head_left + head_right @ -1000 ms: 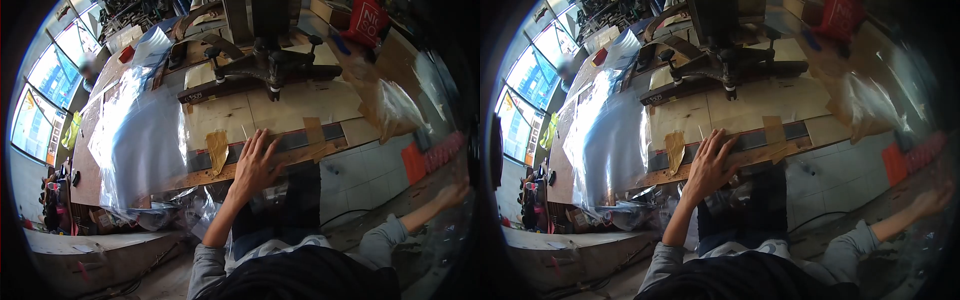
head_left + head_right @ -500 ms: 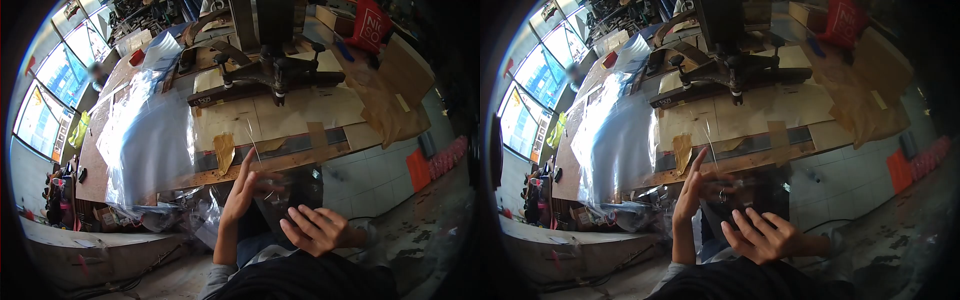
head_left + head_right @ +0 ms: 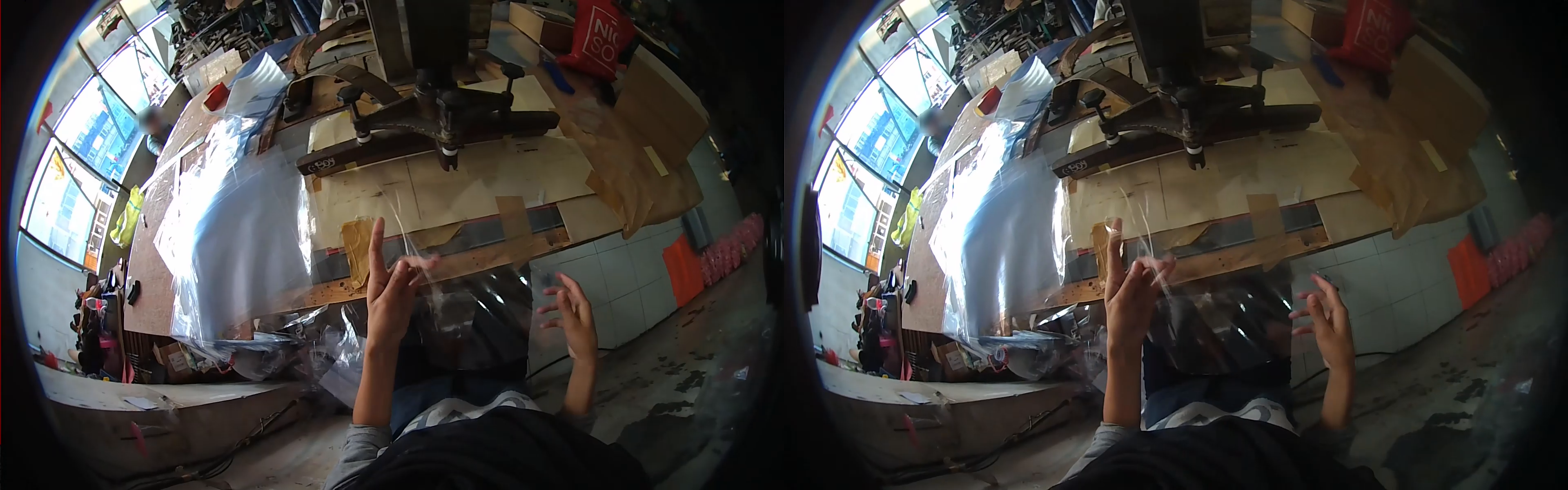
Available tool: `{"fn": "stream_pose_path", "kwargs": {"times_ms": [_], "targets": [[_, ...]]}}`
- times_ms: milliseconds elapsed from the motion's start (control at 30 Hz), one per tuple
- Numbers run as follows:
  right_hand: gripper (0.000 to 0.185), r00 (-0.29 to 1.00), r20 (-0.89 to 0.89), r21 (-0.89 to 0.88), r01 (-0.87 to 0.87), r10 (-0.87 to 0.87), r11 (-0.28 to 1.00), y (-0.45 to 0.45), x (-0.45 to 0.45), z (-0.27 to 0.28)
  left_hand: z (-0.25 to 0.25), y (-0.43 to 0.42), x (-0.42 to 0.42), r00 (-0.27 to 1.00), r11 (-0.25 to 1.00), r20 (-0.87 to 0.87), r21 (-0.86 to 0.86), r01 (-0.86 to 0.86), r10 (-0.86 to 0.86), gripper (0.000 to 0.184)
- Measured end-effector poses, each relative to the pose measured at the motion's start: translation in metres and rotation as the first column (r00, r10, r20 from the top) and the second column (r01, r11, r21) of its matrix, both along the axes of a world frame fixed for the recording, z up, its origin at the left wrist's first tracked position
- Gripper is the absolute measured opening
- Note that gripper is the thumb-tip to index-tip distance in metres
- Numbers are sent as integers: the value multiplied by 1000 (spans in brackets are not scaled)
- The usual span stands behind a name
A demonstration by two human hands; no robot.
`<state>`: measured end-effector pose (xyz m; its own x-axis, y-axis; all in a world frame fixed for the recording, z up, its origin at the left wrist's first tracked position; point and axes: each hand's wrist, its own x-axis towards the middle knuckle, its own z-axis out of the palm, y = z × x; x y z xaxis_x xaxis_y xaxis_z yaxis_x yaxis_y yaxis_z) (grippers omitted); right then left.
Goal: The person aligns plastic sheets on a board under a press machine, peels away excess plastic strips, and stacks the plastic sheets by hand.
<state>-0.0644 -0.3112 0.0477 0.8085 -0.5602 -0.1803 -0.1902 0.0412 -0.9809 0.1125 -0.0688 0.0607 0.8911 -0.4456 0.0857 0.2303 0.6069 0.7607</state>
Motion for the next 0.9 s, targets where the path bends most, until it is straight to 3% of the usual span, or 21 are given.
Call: {"fn": "stream_pose_path", "kwargs": {"times_ms": [67, 100, 333, 467, 567, 667, 700, 800, 833, 900], "targets": [[51, 989, 149, 328, -41, -9, 944, 4, 3, 12, -12, -6, 2, 1000, 990, 5, -141, 6, -6, 68], [51, 985, 169, 329, -11, -47, 944, 4, 6, 19, -15, -3, 5, 999, 986, 16, -164, 43, -41, 70], [43, 927, 352, -16, 142, -128, 990, 9, 14, 51, 8, 6, 12, 996, 994, 85, -105, 31, -22, 67], [41, 938, 326, -39, 140, -119, 989, 8, 15, 60, 10, 11, 13, 999, 998, 52, -61, 19, -15, 67], [40, 950, 287, 5, 126, -122, 992, 2, 17, 51, -1, 14, 18, 999, 983, 46, 182, -27, 19, 68], [39, 947, 284, 27, 146, -148, 989, 2, 22, 43, 20, 18, 4, 997, 918, 78, 393, -53, 24, 70], [39, 947, 289, 34, 137, -141, 990, 1, 24, 42, 16, 19, 3, 984, 905, 175, 412, -104, 34, 72], [39, 932, 327, 10, 165, -159, 986, -1, 33, 35, 20, 27, -3, 963, 751, 265, 646, -136, -53, 70], [38, 925, 341, 7, 173, -165, 985, 0, 33, 34, 16, 28, -4, 938, 739, 344, 640, -212, -29, 61], [38, 910, 377, -3, 189, -174, 982, 1, 34, 35, 27, 31, -12, 938, 708, 346, 667, -233, -18, 55]]}}
